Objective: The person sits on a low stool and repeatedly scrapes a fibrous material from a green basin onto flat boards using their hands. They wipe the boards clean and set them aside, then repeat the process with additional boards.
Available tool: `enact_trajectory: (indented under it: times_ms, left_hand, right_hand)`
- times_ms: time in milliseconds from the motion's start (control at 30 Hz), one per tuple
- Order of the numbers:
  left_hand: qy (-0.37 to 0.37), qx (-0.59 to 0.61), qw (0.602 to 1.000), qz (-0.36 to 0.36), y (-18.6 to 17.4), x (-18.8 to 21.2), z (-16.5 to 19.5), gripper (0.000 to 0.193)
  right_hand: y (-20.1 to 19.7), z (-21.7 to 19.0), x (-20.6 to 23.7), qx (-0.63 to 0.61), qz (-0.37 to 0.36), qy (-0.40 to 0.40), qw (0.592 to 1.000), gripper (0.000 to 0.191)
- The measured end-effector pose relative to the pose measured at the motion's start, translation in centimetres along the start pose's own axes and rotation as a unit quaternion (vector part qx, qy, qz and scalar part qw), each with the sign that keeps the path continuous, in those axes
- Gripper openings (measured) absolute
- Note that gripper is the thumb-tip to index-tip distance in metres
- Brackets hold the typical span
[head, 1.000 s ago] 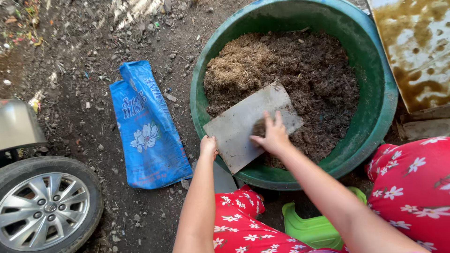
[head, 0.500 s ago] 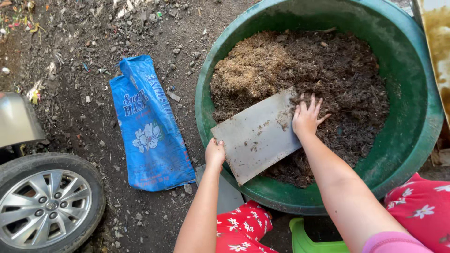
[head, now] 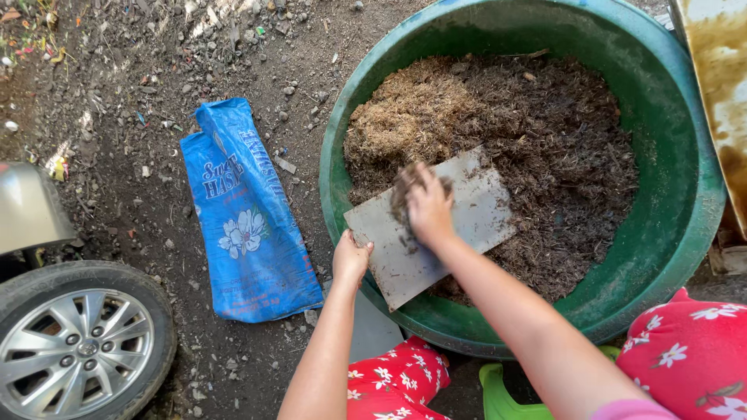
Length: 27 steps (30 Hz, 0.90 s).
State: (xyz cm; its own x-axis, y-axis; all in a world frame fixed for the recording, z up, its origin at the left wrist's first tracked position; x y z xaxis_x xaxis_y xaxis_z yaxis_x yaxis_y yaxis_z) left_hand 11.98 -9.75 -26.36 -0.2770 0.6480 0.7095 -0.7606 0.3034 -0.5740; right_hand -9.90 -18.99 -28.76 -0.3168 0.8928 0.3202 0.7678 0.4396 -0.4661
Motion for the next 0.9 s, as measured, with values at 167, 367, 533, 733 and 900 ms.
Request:
enact_trajectory:
  times_ms: [167,367,533,733,900]
  left_hand:
    - [0.097,0.129,0.987,-0.02,1.1,-1.3,0.1,0.059]
    - [0.155,0.155,0.976,-0.012,-0.2,-0.1,5.3,0.05]
    - [0.163,-0.094,0.974,0.127,-5.0,6.7,13.9,0.043]
    - [0.246,-0.216,0.929,0.174,-4.7,14.8,23.2,0.03]
    - [0.51,-0.293,0.782,0.207,0.0,20.7,27.4,0.029]
  right_hand:
    - [-7.2,9.2,-2.7,-0.051,0.024,0.158,0.986,0.045]
    - [-9.0,14.4,-0.6,0.121,0.0,0.14,0.983,0.049]
    - [-7.8,16.9,6.1,0.302,-0.087,0.175,0.933,0.049]
    - [-4.0,16.2,14.0,0.229,-0.252,0.278,0.898,0.099]
    - [-1.4,16.1,16.3,0.309,-0.405,0.247,0.825,0.092]
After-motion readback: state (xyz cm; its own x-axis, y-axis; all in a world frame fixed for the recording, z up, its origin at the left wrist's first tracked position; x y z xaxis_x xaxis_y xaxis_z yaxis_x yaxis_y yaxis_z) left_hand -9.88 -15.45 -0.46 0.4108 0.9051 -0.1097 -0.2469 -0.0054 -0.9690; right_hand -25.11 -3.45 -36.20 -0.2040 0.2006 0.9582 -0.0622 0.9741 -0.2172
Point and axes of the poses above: each hand's wrist, its own x-axis away from the middle knuckle, its own y-axis out of the palm, z = x × y, the point moved 10 cm from there along -x, towards the middle knuckle, and after that the axes turned 15 degrees about -z, right-handed, at the moved point
